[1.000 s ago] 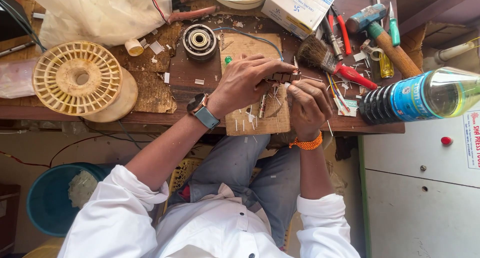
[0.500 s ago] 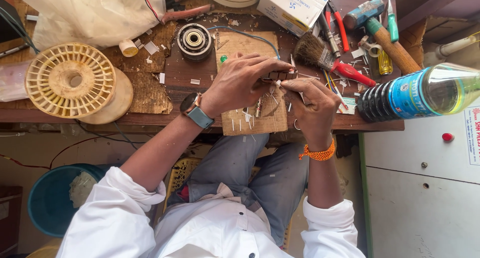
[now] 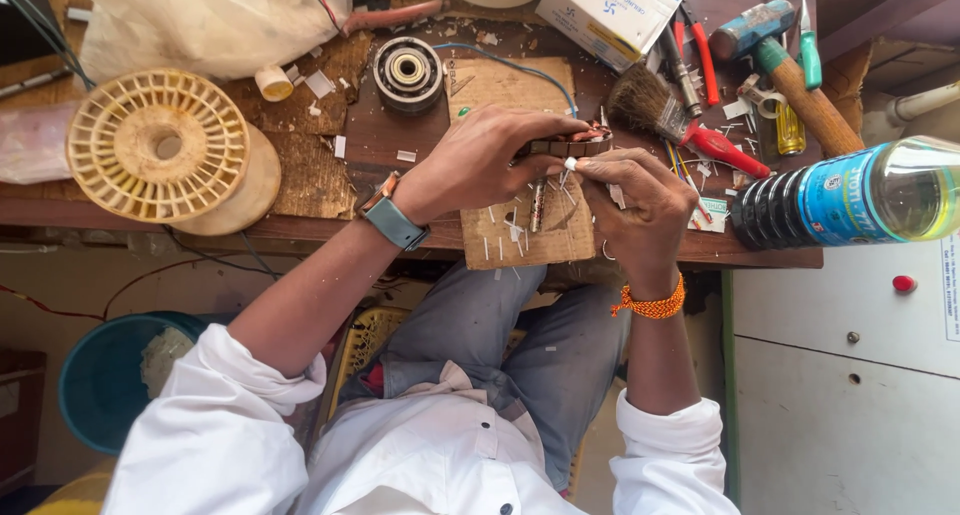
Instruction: The person sits at a cluttered workbench and repeatedly cuts small white plastic sleeves with scissors, then slides them onto copper wires of a stator assembly. They use a green-handled screwdriver to adjust or secure the wires in the stator slots. The person continues this cycle of cutting, sliding, and adjusting throughout the clip.
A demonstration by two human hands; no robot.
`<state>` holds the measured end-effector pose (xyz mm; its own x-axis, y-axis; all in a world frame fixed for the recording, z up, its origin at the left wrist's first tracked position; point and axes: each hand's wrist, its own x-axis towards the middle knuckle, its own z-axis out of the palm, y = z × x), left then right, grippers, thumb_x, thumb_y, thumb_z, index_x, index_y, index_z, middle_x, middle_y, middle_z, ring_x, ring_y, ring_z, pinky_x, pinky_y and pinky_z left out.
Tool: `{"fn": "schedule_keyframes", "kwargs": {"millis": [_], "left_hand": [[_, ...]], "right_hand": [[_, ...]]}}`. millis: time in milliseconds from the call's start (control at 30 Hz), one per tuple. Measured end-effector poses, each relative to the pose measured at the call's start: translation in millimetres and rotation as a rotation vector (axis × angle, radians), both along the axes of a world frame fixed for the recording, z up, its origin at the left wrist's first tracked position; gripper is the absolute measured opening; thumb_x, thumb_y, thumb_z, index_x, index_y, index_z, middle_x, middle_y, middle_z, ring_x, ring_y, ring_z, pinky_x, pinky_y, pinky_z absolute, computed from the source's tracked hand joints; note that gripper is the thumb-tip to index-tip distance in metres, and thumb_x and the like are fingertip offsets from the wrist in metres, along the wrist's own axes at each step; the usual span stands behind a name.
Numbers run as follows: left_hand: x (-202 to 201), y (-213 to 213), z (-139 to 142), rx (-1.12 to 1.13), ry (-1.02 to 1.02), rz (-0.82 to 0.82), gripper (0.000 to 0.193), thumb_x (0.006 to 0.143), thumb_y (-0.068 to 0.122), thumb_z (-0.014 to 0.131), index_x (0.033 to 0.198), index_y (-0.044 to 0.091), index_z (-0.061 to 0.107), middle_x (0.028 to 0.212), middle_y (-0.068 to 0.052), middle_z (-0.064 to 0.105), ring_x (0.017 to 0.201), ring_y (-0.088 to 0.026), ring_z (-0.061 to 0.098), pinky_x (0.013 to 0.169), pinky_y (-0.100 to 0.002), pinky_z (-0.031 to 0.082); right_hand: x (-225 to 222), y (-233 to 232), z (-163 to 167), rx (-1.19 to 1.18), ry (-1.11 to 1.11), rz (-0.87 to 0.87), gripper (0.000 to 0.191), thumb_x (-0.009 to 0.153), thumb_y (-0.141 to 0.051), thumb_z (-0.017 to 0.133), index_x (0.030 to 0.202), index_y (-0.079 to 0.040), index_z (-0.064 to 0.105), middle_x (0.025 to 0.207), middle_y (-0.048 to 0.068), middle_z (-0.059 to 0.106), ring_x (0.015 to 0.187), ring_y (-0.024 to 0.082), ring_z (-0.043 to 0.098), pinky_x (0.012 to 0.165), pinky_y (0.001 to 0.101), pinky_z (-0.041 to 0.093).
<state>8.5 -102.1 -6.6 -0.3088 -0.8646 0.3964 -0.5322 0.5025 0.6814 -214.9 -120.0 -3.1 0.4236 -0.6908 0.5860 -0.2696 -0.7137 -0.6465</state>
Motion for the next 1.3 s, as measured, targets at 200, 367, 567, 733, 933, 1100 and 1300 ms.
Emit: {"fn": "schedule_keyframes", "kwargs": {"millis": [200, 367, 567, 733, 933, 1100, 1300], "left_hand": [[-7, 6, 5, -0.042, -0.069, 0.107, 0.044, 0.092, 0.022, 0.074, 0.134, 0.018, 0.065, 0.109, -0.009, 0.076, 0.099, -0.029, 0.073, 0.082, -0.045, 0.055], [-4, 7, 4, -0.039, -0.117, 0.118, 0.046, 0.092, 0.026, 0.072, 0.136, 0.018, 0.063, 0.111, -0.008, 0.076, 0.097, -0.029, 0.072, 0.079, -0.044, 0.055], [-14, -2, 2, -0.083, -0.218, 0.119, 0.041, 0.097, 0.033, 0.069, 0.134, 0.017, 0.062, 0.103, -0.005, 0.076, 0.09, -0.027, 0.073, 0.075, -0.042, 0.053], [-18, -6, 3, -0.125, -0.246, 0.106, 0.039, 0.096, 0.033, 0.069, 0.13, 0.014, 0.063, 0.098, -0.006, 0.075, 0.089, -0.028, 0.072, 0.075, -0.042, 0.054], [-20, -11, 7, -0.171, -0.263, 0.046, 0.039, 0.096, 0.032, 0.069, 0.128, 0.009, 0.063, 0.099, -0.007, 0.074, 0.091, -0.03, 0.071, 0.074, -0.043, 0.054], [-17, -13, 8, -0.173, -0.29, 0.005, 0.038, 0.098, 0.029, 0.067, 0.128, 0.005, 0.061, 0.101, -0.01, 0.073, 0.091, -0.03, 0.071, 0.072, -0.043, 0.054], [-11, -16, 11, -0.175, -0.316, -0.045, 0.04, 0.098, 0.024, 0.064, 0.131, 0.003, 0.058, 0.101, -0.013, 0.072, 0.083, -0.032, 0.07, 0.067, -0.044, 0.053]], "right_hand": [[8, 9, 1, -0.124, 0.044, -0.064, 0.023, 0.087, 0.009, 0.083, 0.105, -0.002, 0.076, 0.101, 0.01, 0.075, 0.096, 0.021, 0.075, 0.085, 0.0318, 0.06], [15, 19, -4, -0.364, 0.148, -0.139, 0.025, 0.086, 0.009, 0.084, 0.107, -0.001, 0.075, 0.104, 0.011, 0.074, 0.1, 0.026, 0.073, 0.088, 0.037, 0.06], [13, 17, -14, -0.5, 0.177, -0.192, 0.025, 0.087, 0.012, 0.081, 0.11, 0.003, 0.074, 0.107, 0.013, 0.073, 0.106, 0.03, 0.072, 0.092, 0.0391, 0.061], [9, 15, -22, -0.561, 0.187, -0.247, 0.025, 0.088, 0.012, 0.082, 0.11, 0.003, 0.074, 0.106, 0.013, 0.073, 0.105, 0.03, 0.073, 0.093, 0.0379, 0.062], [7, 12, -29, -0.59, 0.164, -0.271, 0.023, 0.087, 0.011, 0.083, 0.108, 0.004, 0.074, 0.106, 0.014, 0.073, 0.105, 0.03, 0.071, 0.093, 0.0383, 0.062], [13, 14, -37, -0.566, 0.125, -0.326, 0.022, 0.088, 0.013, 0.078, 0.107, 0.003, 0.075, 0.107, 0.013, 0.074, 0.105, 0.03, 0.072, 0.094, 0.0389, 0.062], [18, 16, -39, -0.565, 0.103, -0.345, 0.02, 0.089, 0.013, 0.077, 0.106, 0.004, 0.074, 0.107, 0.014, 0.075, 0.105, 0.03, 0.072, 0.093, 0.0383, 0.062]]}}
